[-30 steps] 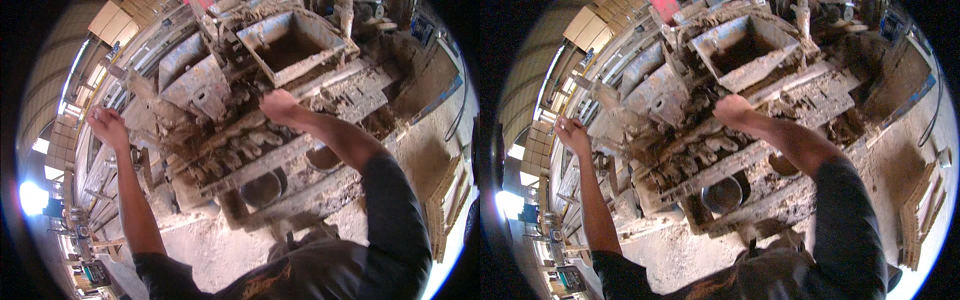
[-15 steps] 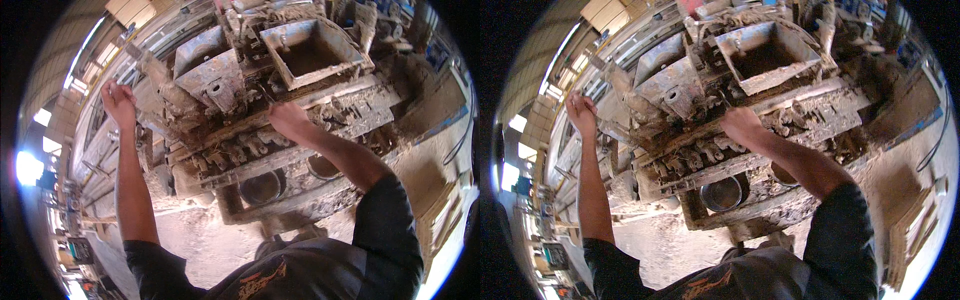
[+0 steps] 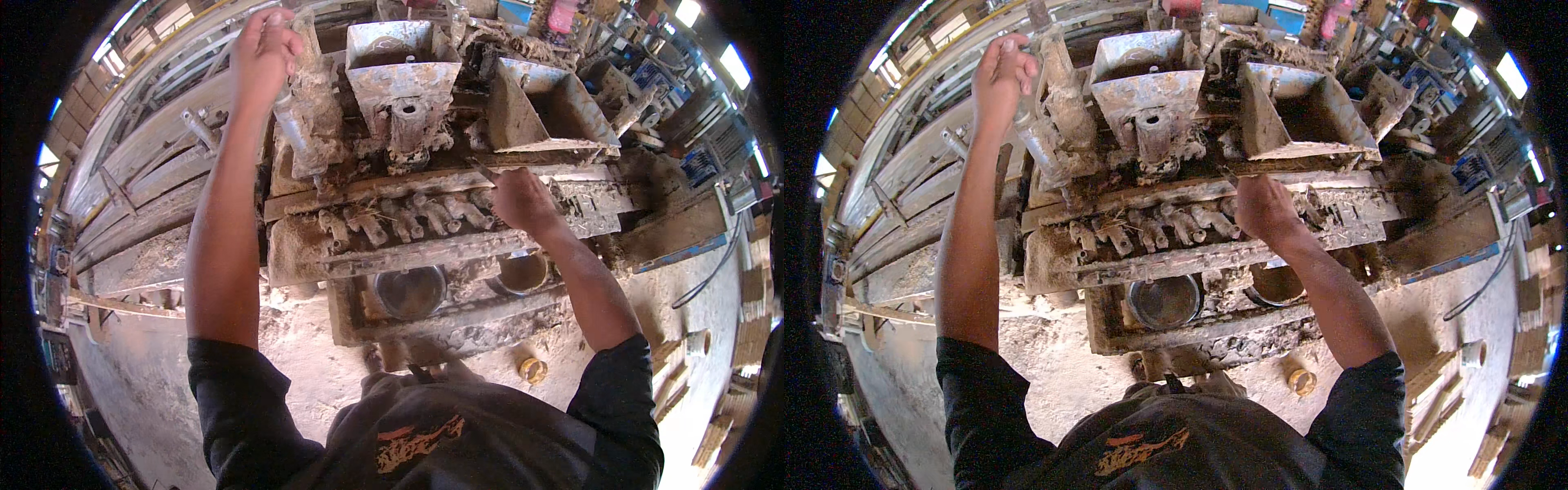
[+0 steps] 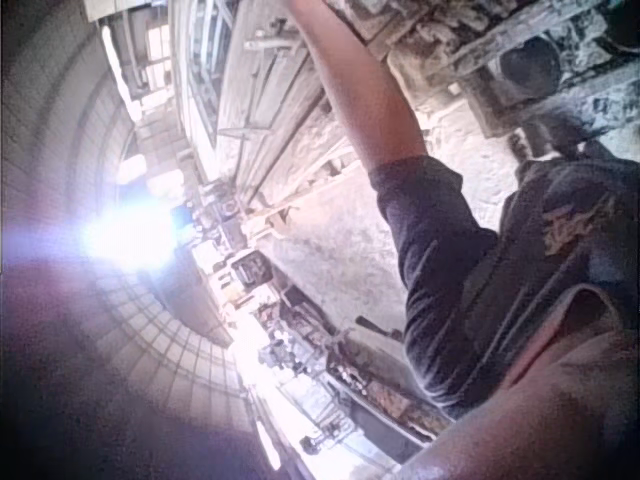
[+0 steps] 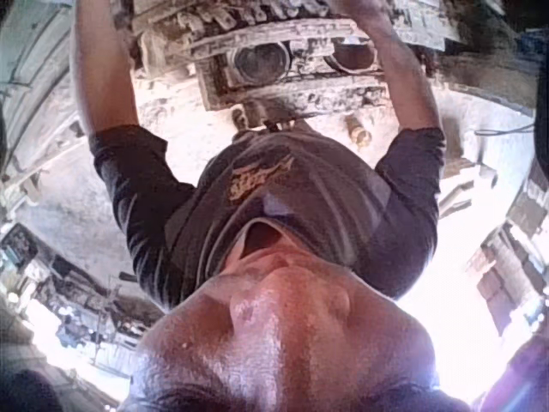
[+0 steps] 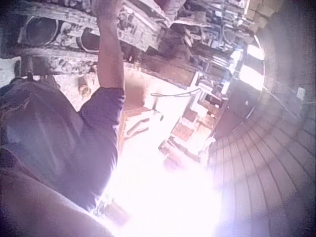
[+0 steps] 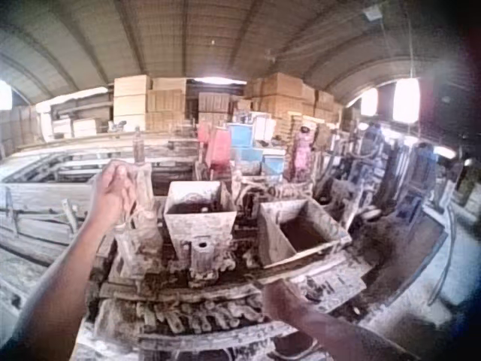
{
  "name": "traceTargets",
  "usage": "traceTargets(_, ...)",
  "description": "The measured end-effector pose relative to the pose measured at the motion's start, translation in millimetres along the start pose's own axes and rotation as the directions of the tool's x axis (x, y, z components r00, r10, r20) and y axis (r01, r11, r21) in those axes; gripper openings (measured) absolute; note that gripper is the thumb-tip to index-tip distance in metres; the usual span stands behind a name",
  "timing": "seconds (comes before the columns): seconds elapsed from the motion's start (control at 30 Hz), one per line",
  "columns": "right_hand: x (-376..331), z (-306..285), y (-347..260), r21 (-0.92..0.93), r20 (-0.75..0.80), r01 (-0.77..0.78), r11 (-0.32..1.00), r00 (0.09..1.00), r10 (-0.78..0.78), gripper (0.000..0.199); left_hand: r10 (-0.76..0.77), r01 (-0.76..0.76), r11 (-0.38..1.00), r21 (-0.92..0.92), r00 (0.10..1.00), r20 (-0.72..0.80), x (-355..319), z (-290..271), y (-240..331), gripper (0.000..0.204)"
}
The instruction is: The person arranges wooden planks on a large flat surface, fitting them together by hand. Later, the person uses a metal rod to scrape accumulated sawdust from a woodworking machine.
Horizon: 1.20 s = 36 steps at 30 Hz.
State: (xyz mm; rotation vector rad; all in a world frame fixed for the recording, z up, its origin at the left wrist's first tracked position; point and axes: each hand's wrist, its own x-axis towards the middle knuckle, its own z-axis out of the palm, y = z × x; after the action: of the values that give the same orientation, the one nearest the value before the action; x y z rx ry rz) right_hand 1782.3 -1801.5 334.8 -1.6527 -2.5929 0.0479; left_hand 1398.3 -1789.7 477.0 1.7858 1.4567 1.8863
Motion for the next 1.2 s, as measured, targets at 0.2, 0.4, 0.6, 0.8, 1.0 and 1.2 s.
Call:
traceTargets(0.2,48,-57,-55,-0.027,0.053,-0.098,0.995,0.994,0.099,0.021,0.024,-0.023,0.999,0.039,1.0,-0.015,-1,0,20,0.03)
traceTargets(0.4,10,17,-70,-0.251,0.122,-0.008,0.968,0.992,0.04,0.032,0.057,-0.042,0.992,0.121,0.991,-0.121,2,-11,-10,0.027)
traceTargets(0.6,83,32,-67,-0.111,0.155,-0.308,0.945,0.934,0.322,0.026,0.071,-0.072,0.997,-0.014,0.994,-0.082,-8,6,-10,0.025)
traceTargets(0.8,75,11,-107,-0.386,0.029,0.045,0.921,0.999,-0.036,0.024,0.149,-0.16,0.984,-0.079,0.981,-0.123,11,-9,3,0.028)
traceTargets(1.0,56,-4,-75,-0.2,-0.113,0.02,0.98,0.993,-0.043,0.016,0.443,-0.418,0.896,0.148,0.845,-0.298,3,-3,-7,0.016)
traceTargets(1.2,-5,0,-40,-0.067,0.006,-0.262,0.963,0.965,0.263,0.024,0.124,-0.133,0.984,-0.119,0.989,-0.079,-3,-6,5,0.023)
